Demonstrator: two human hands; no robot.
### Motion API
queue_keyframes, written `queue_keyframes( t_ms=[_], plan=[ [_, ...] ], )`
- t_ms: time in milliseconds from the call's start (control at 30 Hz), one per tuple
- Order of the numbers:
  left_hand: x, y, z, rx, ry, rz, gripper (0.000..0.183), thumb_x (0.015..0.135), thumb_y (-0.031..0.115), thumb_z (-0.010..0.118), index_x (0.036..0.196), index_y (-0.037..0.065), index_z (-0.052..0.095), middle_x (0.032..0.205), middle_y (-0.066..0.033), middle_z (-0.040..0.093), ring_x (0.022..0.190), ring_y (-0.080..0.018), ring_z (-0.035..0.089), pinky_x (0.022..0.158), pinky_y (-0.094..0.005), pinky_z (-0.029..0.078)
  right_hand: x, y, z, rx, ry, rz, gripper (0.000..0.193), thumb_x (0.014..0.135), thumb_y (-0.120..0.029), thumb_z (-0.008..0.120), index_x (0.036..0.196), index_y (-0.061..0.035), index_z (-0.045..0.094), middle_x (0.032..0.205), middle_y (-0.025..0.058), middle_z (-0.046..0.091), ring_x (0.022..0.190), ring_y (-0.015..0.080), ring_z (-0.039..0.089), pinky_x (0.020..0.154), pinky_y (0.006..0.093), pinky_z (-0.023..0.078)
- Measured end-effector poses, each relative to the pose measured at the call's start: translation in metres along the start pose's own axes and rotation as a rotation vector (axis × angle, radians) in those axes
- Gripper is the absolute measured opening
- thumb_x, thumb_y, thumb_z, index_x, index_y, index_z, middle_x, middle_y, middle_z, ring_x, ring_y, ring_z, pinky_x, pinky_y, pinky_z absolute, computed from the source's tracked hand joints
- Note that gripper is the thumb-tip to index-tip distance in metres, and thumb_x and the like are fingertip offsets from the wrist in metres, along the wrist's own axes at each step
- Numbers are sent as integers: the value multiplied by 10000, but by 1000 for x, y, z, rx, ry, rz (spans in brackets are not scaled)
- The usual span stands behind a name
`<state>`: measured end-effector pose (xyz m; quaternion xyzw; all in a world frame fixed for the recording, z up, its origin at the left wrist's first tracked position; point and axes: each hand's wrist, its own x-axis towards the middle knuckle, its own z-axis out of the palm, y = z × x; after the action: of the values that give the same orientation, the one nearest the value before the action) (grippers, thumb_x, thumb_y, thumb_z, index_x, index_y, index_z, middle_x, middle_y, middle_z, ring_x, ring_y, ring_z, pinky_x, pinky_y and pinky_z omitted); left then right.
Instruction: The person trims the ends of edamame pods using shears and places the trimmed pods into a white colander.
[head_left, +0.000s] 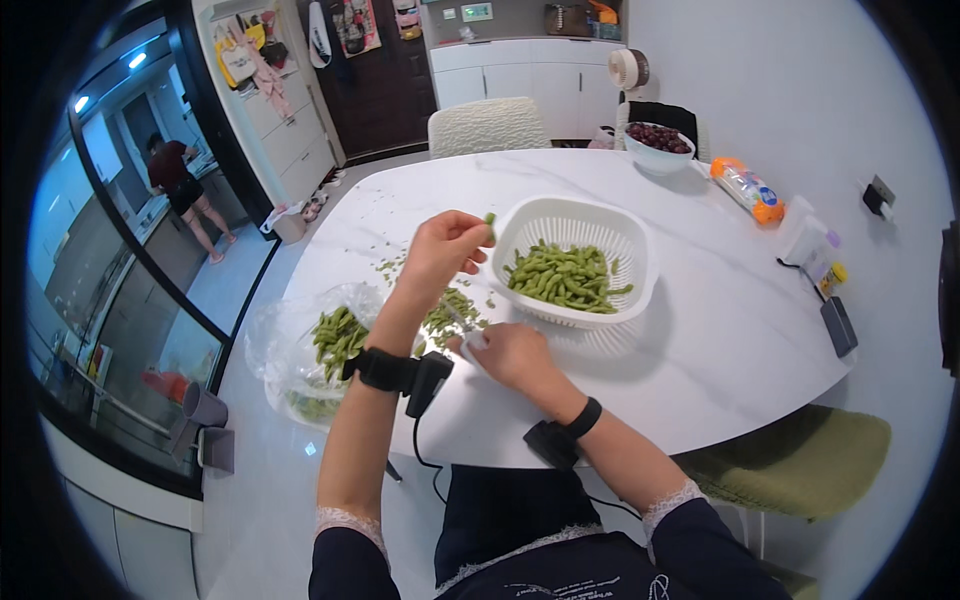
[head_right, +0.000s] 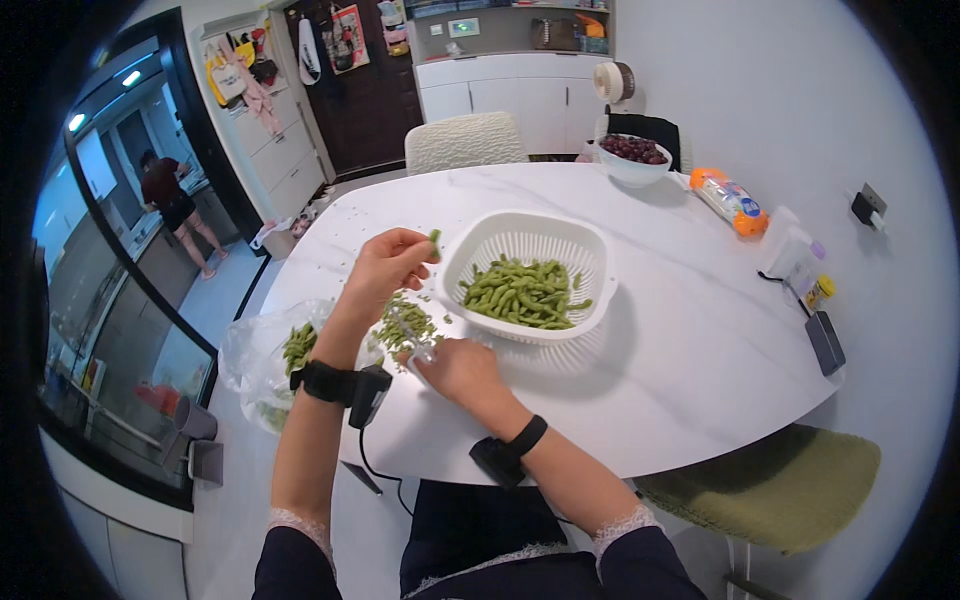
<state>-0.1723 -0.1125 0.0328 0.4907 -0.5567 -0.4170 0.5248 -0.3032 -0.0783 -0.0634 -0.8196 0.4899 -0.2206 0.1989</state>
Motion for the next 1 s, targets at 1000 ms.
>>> queue_keyframes(
  t_ms=[1000],
  plan=[
    [-145,-72,-155,106,336,-154,141,863,102,583,960,17,641,791,-13,620,701,-73,567,593,-208,466,10,13,8,116,182,14,524,827,-491,609,644,-2,573,482,83,488,454,176,468,482,322,381]
  ],
)
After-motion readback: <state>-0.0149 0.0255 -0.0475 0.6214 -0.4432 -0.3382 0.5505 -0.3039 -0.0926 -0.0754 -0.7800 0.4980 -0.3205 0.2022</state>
